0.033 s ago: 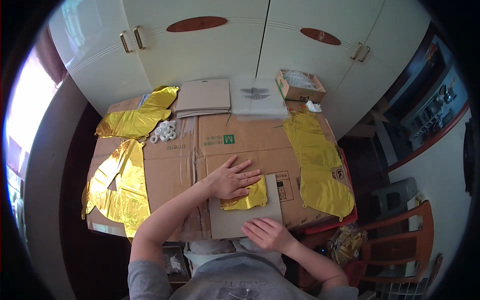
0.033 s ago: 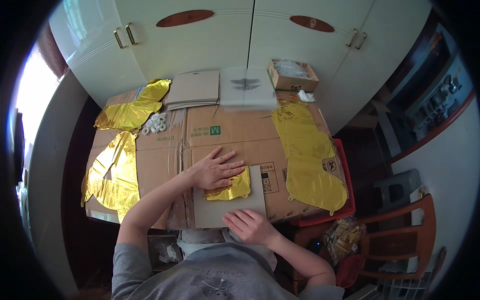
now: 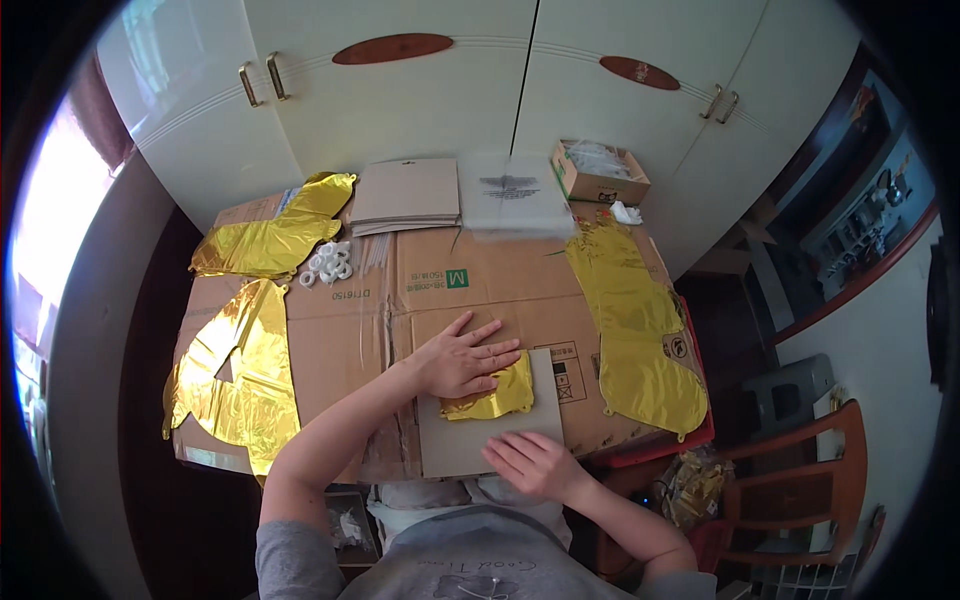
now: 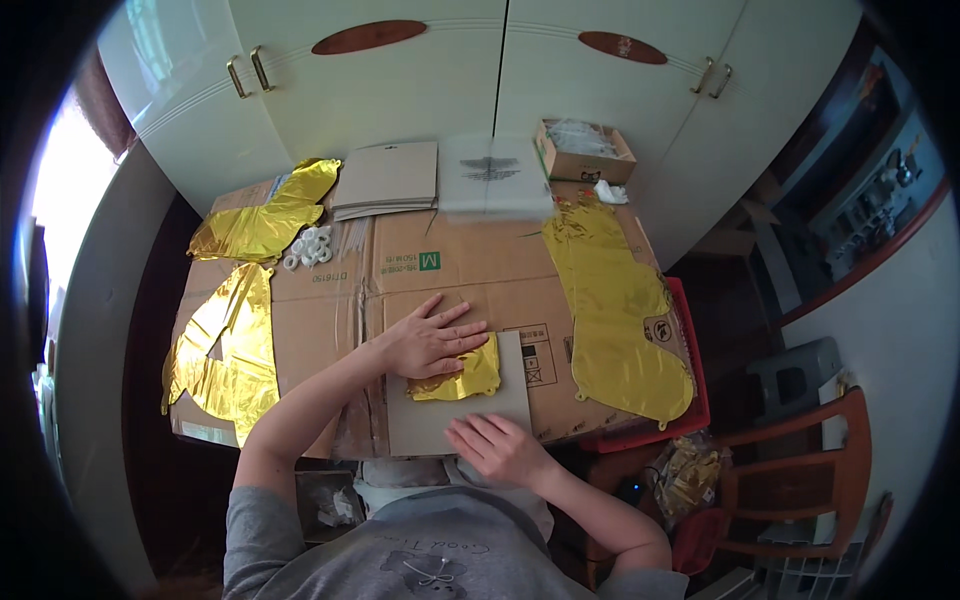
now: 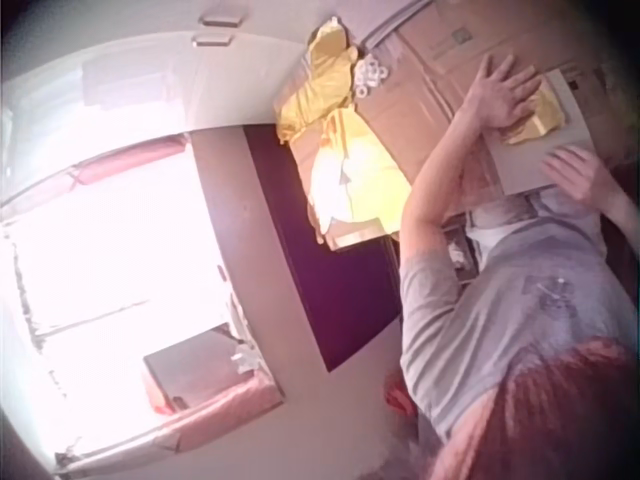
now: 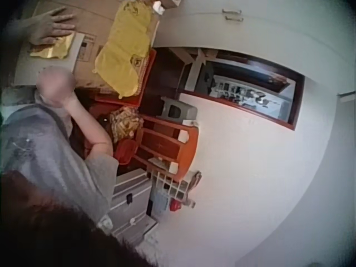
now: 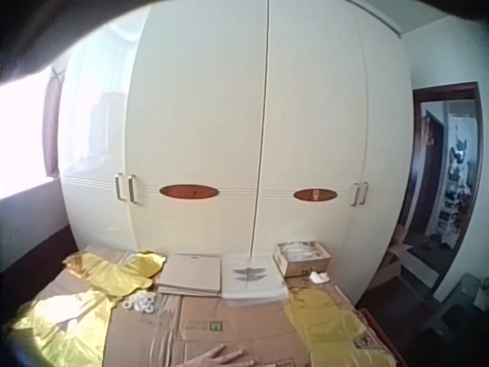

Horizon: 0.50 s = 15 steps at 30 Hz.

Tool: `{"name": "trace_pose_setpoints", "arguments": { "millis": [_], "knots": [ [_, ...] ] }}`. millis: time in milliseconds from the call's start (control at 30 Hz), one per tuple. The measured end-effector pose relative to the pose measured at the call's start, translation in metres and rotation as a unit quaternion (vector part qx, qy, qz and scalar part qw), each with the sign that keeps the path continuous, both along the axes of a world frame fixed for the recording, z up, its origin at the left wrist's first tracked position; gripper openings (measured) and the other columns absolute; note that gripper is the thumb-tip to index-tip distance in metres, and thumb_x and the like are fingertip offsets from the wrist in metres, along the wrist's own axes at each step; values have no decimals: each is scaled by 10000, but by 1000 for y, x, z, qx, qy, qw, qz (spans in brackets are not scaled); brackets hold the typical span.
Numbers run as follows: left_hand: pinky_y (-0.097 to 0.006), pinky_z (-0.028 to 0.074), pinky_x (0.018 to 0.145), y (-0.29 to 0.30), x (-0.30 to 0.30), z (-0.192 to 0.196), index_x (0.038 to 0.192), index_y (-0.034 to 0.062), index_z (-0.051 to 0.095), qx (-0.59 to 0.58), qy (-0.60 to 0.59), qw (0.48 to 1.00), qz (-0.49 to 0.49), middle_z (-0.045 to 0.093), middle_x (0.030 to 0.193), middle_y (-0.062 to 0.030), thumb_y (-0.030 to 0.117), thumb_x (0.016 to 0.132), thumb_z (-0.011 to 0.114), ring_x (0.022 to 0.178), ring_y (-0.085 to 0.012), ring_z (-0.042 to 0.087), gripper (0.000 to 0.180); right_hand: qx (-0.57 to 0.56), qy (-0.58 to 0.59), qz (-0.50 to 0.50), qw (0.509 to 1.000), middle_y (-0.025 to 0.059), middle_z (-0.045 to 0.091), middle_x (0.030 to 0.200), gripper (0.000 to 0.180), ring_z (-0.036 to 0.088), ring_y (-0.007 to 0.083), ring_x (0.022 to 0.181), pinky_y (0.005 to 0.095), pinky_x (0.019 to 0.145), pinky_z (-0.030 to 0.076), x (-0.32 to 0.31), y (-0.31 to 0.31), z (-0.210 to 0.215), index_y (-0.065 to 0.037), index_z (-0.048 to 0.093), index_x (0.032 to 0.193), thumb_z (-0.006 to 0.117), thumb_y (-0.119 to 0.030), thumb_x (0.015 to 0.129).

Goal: Packaging gold foil decorations by folding them and inserting them into plastic sleeves with cardboard inserts.

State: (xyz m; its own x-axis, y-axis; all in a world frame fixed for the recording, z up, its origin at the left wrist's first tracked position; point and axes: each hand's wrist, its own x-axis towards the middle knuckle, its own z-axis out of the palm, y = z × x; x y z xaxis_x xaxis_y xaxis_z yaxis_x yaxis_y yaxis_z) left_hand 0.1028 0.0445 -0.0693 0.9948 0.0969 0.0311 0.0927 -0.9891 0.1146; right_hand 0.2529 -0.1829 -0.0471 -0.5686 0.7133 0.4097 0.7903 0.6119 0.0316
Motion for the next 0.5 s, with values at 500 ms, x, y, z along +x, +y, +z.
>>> {"name": "trace_pose_setpoints", "arguments": {
  "millis": [500],
  "knots": [
    [-562,51,1186,0,-1,3,1536,215,273,-7,14,1000,-4,244,1601,27,516,1017,273,1496,-273,137,601,26,-44,-18,999,79,669,1127,295,639,217,1059,339,939,512,1,-3,9,-49,665,1091,576,-174,840]
  ]
}}
